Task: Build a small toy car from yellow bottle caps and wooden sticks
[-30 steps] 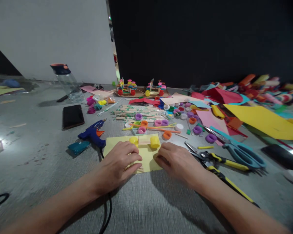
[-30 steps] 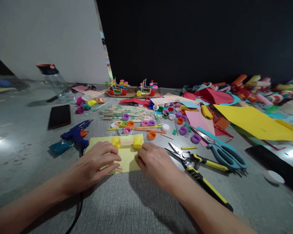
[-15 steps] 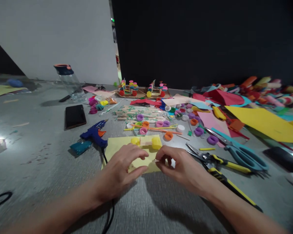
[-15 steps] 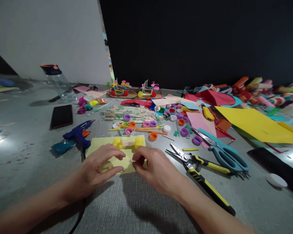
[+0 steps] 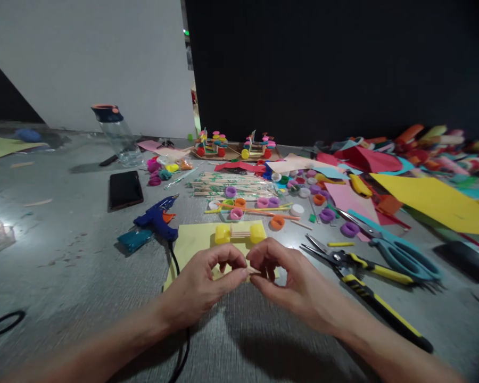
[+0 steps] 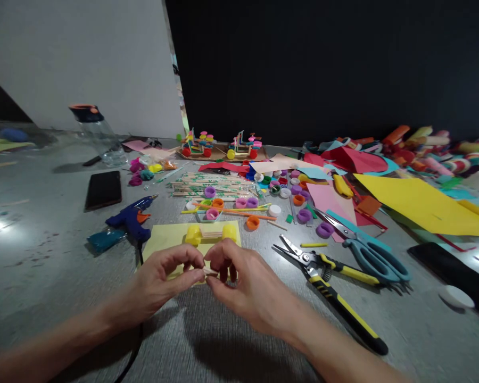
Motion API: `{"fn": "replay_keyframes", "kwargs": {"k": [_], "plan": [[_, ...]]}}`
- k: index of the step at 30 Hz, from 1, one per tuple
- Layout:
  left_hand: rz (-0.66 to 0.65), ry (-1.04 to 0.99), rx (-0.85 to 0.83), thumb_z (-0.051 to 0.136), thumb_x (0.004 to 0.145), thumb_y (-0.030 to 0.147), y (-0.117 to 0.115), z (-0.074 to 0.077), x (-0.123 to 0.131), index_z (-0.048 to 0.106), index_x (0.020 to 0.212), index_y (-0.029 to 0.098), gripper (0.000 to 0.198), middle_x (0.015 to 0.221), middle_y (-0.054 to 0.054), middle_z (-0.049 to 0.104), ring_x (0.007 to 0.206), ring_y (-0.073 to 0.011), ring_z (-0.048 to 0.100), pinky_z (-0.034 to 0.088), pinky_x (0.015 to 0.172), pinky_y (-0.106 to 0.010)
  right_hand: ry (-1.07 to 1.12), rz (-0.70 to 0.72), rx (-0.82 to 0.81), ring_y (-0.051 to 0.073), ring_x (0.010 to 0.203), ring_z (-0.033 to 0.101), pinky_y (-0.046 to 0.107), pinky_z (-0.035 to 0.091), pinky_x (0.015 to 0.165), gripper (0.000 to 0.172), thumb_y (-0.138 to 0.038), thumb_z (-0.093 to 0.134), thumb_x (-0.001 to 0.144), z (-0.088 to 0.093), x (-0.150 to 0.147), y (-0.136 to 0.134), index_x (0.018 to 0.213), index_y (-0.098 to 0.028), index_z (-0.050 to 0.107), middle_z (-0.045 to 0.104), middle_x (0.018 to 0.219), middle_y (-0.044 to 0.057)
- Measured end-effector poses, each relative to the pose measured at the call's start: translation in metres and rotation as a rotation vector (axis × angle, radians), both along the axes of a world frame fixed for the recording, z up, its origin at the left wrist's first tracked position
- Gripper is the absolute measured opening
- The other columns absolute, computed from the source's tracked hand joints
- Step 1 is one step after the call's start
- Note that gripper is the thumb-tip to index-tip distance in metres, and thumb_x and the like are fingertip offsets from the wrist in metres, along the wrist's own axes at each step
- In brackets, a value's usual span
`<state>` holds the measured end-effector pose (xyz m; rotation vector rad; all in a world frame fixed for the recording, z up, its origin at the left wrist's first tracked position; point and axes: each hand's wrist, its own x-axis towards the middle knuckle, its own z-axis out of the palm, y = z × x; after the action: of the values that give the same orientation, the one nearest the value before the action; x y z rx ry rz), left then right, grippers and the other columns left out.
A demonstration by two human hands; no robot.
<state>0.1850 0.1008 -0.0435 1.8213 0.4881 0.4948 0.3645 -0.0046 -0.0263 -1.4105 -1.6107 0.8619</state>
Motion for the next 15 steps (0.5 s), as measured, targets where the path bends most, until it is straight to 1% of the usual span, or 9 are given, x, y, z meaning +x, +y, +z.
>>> {"fn": "replay_keyframes", "kwargs": {"k": [4, 5, 6, 8, 10, 12, 14, 15], "plan": [[0.049, -0.063, -0.160, 0.065, 0.090, 0.031, 0.000, -0.001, -0.001, 0.064, 0.088, 0.021, 0.010, 0.082, 0.000, 0.063, 0.076, -0.0147, 0.057, 0.047, 0.071, -0.029, 0.045, -0.045, -0.034, 0.012, 0.068, 0.051, 0.026, 0.042, 0.062, 0.003, -0.019, 0.064, 0.090, -0.001, -0.002, 0.001, 0.089, -0.020, 0.061, 0.059, 0.078, -0.003], [0.052, -0.075, -0.192, 0.065, 0.089, 0.032, -0.001, -0.001, -0.001, 0.063, 0.087, 0.021, 0.012, 0.081, 0.000, 0.062, 0.076, -0.0147, 0.057, 0.047, 0.070, -0.029, 0.065, -0.062, -0.025, 0.012, 0.068, 0.051, 0.026, 0.042, 0.062, 0.005, -0.021, 0.064, 0.089, -0.001, -0.003, 0.002, 0.086, -0.020, 0.062, 0.059, 0.076, -0.003], [0.050, -0.079, -0.208, 0.066, 0.089, 0.033, -0.002, -0.001, -0.001, 0.063, 0.087, 0.021, 0.013, 0.081, 0.000, 0.062, 0.076, -0.0147, 0.057, 0.047, 0.070, -0.029, 0.087, -0.080, -0.010, 0.013, 0.068, 0.051, 0.026, 0.042, 0.062, 0.007, -0.023, 0.064, 0.089, -0.002, -0.004, 0.002, 0.083, -0.020, 0.062, 0.058, 0.075, -0.003], [0.038, -0.063, -0.185, 0.065, 0.090, 0.035, -0.003, -0.001, -0.001, 0.063, 0.088, 0.021, 0.014, 0.082, 0.000, 0.061, 0.077, -0.0151, 0.058, 0.047, 0.071, -0.030, 0.120, -0.109, 0.018, 0.013, 0.067, 0.051, 0.026, 0.041, 0.062, 0.011, -0.025, 0.063, 0.090, -0.002, -0.005, 0.003, 0.080, -0.020, 0.062, 0.057, 0.072, -0.003], [0.017, -0.030, -0.106, 0.062, 0.092, 0.036, -0.004, 0.001, -0.002, 0.063, 0.089, 0.022, 0.014, 0.083, 0.000, 0.061, 0.079, -0.0157, 0.058, 0.047, 0.073, -0.030, 0.123, -0.124, 0.033, 0.013, 0.067, 0.051, 0.026, 0.041, 0.063, 0.013, -0.026, 0.062, 0.091, -0.002, -0.004, 0.004, 0.079, -0.020, 0.061, 0.056, 0.072, -0.003], [0.039, -0.008, 0.042, 0.060, 0.093, 0.036, -0.002, 0.003, -0.005, 0.063, 0.092, 0.023, 0.013, 0.084, 0.000, 0.062, 0.081, -0.0163, 0.058, 0.048, 0.074, -0.031, 0.104, -0.142, 0.033, 0.013, 0.068, 0.052, 0.026, 0.042, 0.063, 0.014, -0.028, 0.061, 0.091, -0.002, -0.002, 0.004, 0.080, -0.020, 0.061, 0.057, 0.072, -0.003], [0.146, 0.001, 0.252, 0.060, 0.093, 0.036, 0.005, 0.004, -0.009, 0.062, 0.098, 0.024, 0.013, 0.091, 0.000, 0.064, 0.088, -0.0181, 0.059, 0.048, 0.081, -0.033, 0.076, -0.179, 0.032, 0.014, 0.068, 0.053, 0.027, 0.042, 0.062, 0.015, -0.030, 0.061, 0.092, -0.002, 0.004, 0.004, 0.082, -0.020, 0.062, 0.058, 0.073, -0.002], [0.218, 0.018, 0.374, 0.061, 0.093, 0.035, 0.010, 0.004, -0.011, 0.061, 0.105, 0.025, 0.016, 0.099, -0.002, 0.065, 0.095, -0.0197, 0.060, 0.048, 0.087, -0.036, 0.060, -0.204, 0.033, 0.014, 0.068, 0.054, 0.027, 0.042, 0.061, 0.015, -0.032, 0.061, 0.092, -0.002, 0.008, 0.004, 0.083, -0.020, 0.062, 0.059, 0.074, -0.002]]}}
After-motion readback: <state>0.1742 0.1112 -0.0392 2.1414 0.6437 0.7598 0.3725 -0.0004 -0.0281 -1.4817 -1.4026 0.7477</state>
